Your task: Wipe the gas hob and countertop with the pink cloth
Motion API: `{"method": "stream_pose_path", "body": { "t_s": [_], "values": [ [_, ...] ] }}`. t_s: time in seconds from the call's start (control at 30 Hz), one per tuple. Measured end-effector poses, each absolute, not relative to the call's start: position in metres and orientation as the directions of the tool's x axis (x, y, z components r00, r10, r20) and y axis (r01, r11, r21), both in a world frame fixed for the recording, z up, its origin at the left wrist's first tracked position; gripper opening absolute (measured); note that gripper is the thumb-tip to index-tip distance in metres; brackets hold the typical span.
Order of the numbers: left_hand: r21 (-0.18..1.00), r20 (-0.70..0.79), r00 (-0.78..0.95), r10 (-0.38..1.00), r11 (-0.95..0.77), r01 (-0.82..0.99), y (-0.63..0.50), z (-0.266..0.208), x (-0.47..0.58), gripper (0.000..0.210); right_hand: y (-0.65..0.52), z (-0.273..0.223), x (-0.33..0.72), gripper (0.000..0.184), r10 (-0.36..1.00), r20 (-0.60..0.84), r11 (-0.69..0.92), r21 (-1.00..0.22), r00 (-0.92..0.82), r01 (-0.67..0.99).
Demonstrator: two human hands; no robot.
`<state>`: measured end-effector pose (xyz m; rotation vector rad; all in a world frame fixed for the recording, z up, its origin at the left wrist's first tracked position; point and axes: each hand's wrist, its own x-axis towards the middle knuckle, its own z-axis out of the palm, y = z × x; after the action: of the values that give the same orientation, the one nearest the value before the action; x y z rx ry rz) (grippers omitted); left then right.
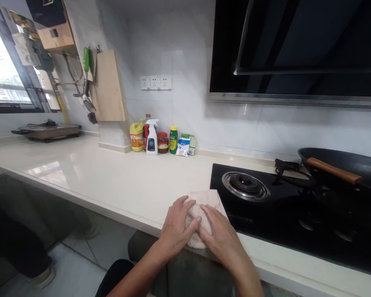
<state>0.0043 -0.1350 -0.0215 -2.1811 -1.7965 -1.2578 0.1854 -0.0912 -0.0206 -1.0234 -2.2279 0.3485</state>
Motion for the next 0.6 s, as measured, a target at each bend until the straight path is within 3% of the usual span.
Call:
{"method": "stream_pose_path", "body": {
  "t_s": [0.13,0.3,0.43,0.6],
  "values": [
    [0.421,0.556,0.013,0.831,-0.295,0.858,-0.137,-0.019,0.006,0.048,-0.084,-0.020,0.238,0.052,0.891,0.355,0.453,-0.696,-0.281,0.556],
    [0.410,0.519,0.023,0.855,-0.272,0.870,-0.137,-0.017,0.007,0.049,-0.079,-0.032,0.292,0.044,0.953,0.292,0.167,-0.716,0.074,0.678],
    [0.392,0.519,0.025,0.854,-0.264,0.881,-0.136,-0.017,0.007,0.049,-0.086,-0.038,0.301,0.044,0.974,0.222,0.132,-0.708,0.041,0.693],
    [0.382,0.516,0.033,0.856,-0.264,0.885,-0.136,-0.016,0.007,0.048,-0.088,-0.042,0.307,0.045,0.980,0.196,0.158,-0.848,0.023,0.506]
  ]
}}
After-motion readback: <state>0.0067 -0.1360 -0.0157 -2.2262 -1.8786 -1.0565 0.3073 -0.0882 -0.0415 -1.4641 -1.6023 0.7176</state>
